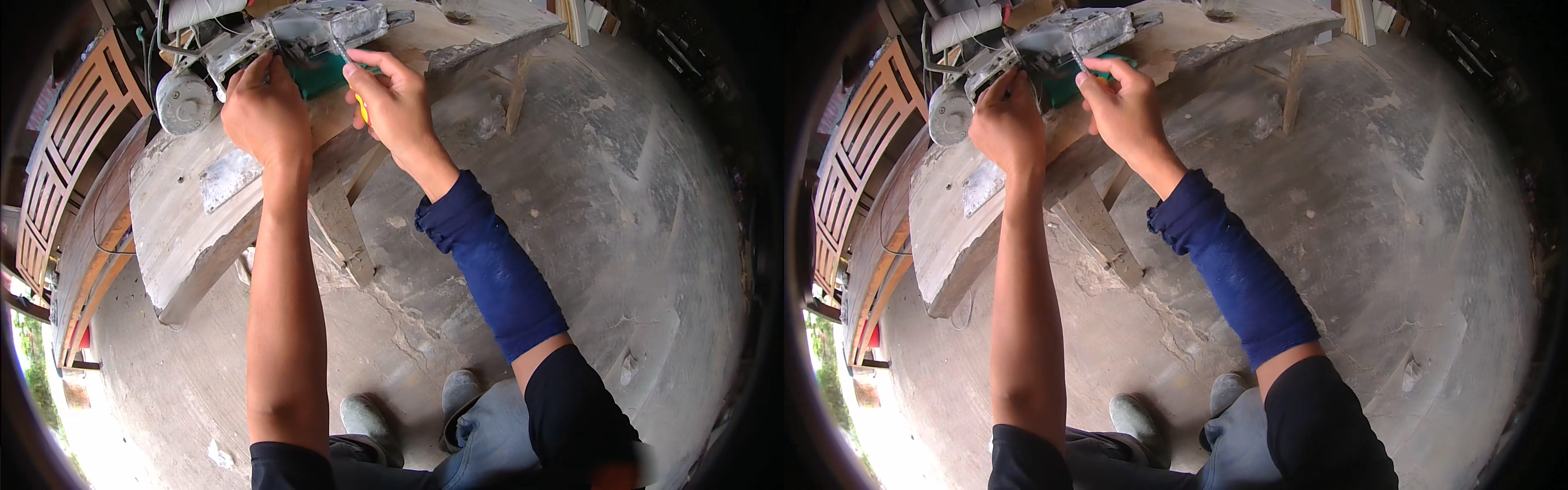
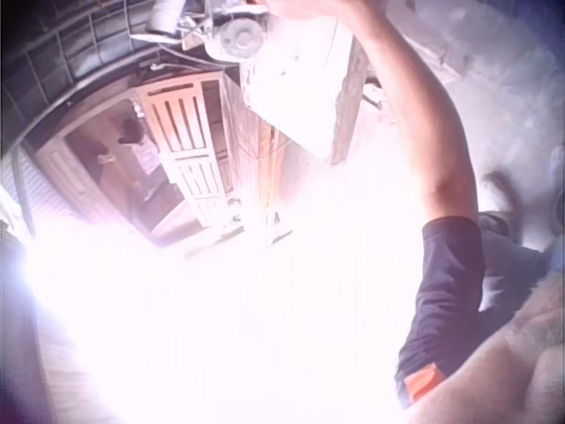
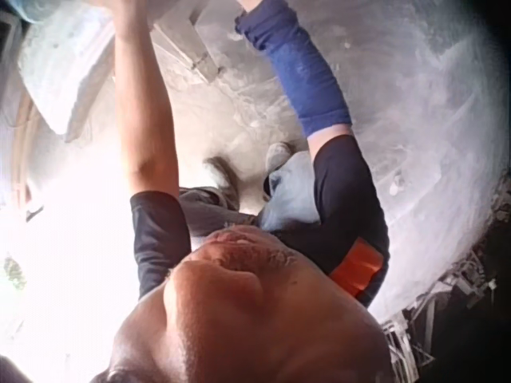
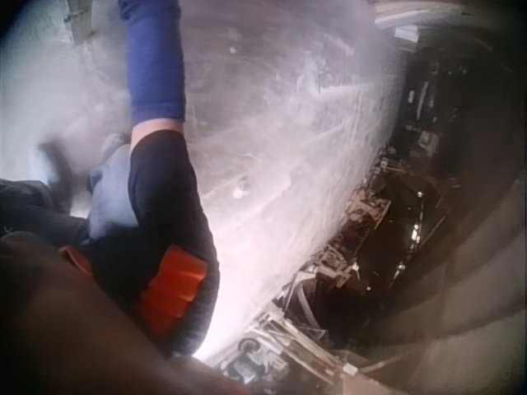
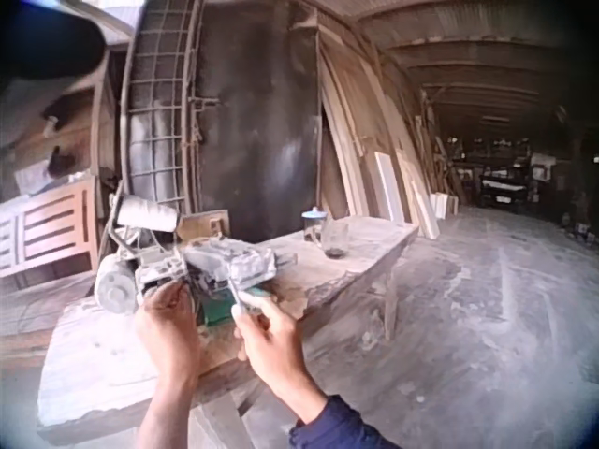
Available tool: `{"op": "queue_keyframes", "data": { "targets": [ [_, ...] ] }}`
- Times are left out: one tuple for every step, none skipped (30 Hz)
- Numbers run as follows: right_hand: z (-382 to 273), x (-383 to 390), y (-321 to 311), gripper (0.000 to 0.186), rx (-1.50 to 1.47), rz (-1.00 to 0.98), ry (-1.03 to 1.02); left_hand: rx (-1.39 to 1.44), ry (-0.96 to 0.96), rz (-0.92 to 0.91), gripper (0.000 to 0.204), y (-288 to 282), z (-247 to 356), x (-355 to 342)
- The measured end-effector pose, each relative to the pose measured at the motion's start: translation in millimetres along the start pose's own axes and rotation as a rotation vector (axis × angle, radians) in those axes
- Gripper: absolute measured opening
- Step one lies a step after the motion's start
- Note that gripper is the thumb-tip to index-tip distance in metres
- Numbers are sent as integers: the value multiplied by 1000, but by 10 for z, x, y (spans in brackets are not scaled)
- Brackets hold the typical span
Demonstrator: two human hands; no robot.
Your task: The person uses a screwdriver to adjust components inside a sewing machine, then threads white thread through the machine's tension and needle area. The person walks around the workshop to retrieve tools and returns to continue threading.
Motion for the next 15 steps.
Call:
{"op": "queue_keyframes", "data": {
  "targets": [
    [4, -3, -10, 31, -8, -10, -4, -33, 67, 18, 15, -15, 63, 6],
    [-12, -9, -9, 31, -15, -19, -10, -77, 82, 8, 15, -8, 81, -7],
    [-27, -11, -8, 31, -23, -28, -16, -120, 96, -2, 16, 0, 99, -18],
    [-42, -13, -3, 31, -29, -36, -22, -163, 110, -11, 17, 9, 114, -34],
    [-38, -8, -9, 29, -43, -35, -16, -235, 130, -44, 16, 46, 127, -40],
    [-35, -2, -15, 28, -57, -34, -11, -307, 151, -77, 17, 83, 133, -49],
    [-33, 3, -20, 27, -68, -32, -6, -378, 170, -109, 18, 124, 137, -51],
    [-35, -2, -21, 27, -72, -28, -17, -392, 203, -93, 17, 118, 161, -52],
    [-37, -6, -16, 27, -75, -23, -28, -405, 235, -77, 16, 115, 184, -46],
    [-37, -8, -9, 26, -77, -18, -39, -418, 267, -62, 16, 112, 203, -44],
    [-41, -7, -16, 27, -72, -12, -45, -427, 277, -61, 15, 120, 212, -45],
    [-45, -7, -20, 27, -66, -6, -51, -435, 286, -60, 15, 125, 218, -50],
    [-50, -6, -32, 27, -59, 1, -58, -443, 296, -59, 14, 135, 227, -49],
    [-49, 0, -24, 27, -49, -2, -47, -422, 299, -46, 14, 115, 226, -51],
    [-50, 6, -22, 28, -38, -4, -36, -402, 302, -33, 14, 96, 227, -51]
  ]
}}
Point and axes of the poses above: each hand's wrist, its own x-axis away from the middle knuckle, its own y-axis out of the palm, z = x × y, the point moved 10 cm from there along -x, towards the middle knuckle, and after that the axes turned 3 degrees about -y, right-handed, at the moved point
